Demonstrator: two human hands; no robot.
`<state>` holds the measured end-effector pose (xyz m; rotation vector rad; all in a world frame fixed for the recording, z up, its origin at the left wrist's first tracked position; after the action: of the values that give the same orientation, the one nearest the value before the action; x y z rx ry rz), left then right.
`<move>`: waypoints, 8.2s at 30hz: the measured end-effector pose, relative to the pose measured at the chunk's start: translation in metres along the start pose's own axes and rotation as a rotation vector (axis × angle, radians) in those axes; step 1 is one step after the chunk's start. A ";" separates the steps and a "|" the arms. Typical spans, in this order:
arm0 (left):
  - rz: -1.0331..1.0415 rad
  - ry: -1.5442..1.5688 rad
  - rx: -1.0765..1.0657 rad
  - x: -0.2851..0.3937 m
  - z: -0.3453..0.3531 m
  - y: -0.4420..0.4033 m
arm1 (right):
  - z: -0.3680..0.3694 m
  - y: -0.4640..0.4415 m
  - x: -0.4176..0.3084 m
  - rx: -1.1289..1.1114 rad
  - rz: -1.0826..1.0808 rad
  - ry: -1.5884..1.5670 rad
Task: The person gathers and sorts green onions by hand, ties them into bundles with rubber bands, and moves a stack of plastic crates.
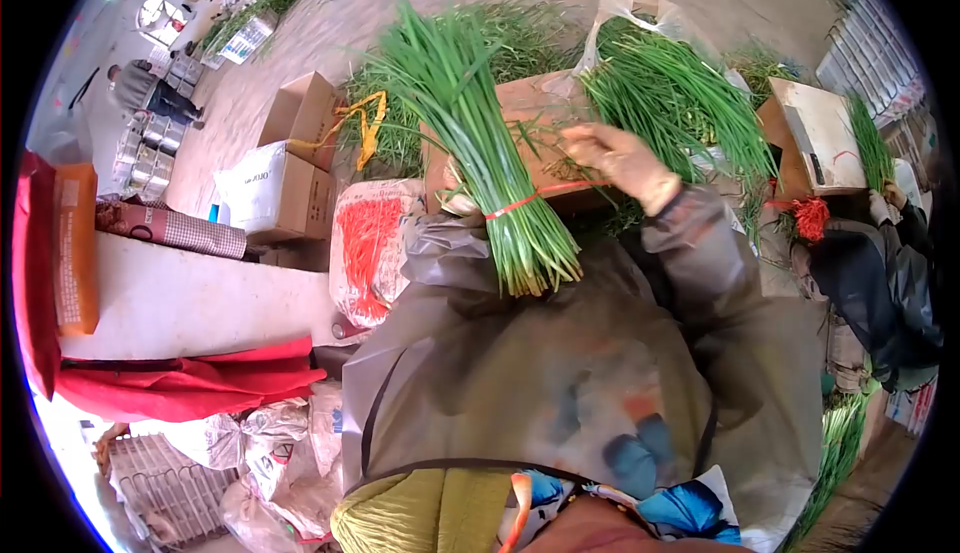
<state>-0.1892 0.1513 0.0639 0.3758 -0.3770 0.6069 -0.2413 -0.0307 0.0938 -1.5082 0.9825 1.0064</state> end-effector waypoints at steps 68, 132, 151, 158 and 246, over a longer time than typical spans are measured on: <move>0.415 -0.616 0.743 0.035 -0.093 0.128 | 0.026 0.019 0.051 -0.183 0.591 -1.261; 0.837 -0.227 0.974 -0.185 -0.426 0.536 | -0.028 -0.004 0.205 -0.055 0.678 0.212; 0.018 -1.698 1.529 0.110 -0.297 -0.079 | -0.061 -0.175 0.284 -0.393 0.204 1.116; -0.065 -2.219 1.218 -0.018 -0.271 -0.193 | -0.042 -0.171 0.322 -0.647 0.194 1.248; 0.141 0.415 0.033 0.032 -0.077 -0.172 | -0.012 -0.026 0.163 0.011 0.273 0.202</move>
<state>-0.0419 0.0704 -0.0281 0.2470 0.0047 0.8099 -0.1646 -0.0523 -0.0507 -1.5150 1.3633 1.0501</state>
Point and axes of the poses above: each hand's wrist, its own y-axis away from the middle knuckle, its own z-axis out of the palm, x = y × z, the point moved 5 cm from there along -y, towards the middle knuckle, and after that the axes turned 14 degrees about -z, right-handed, at the moved point
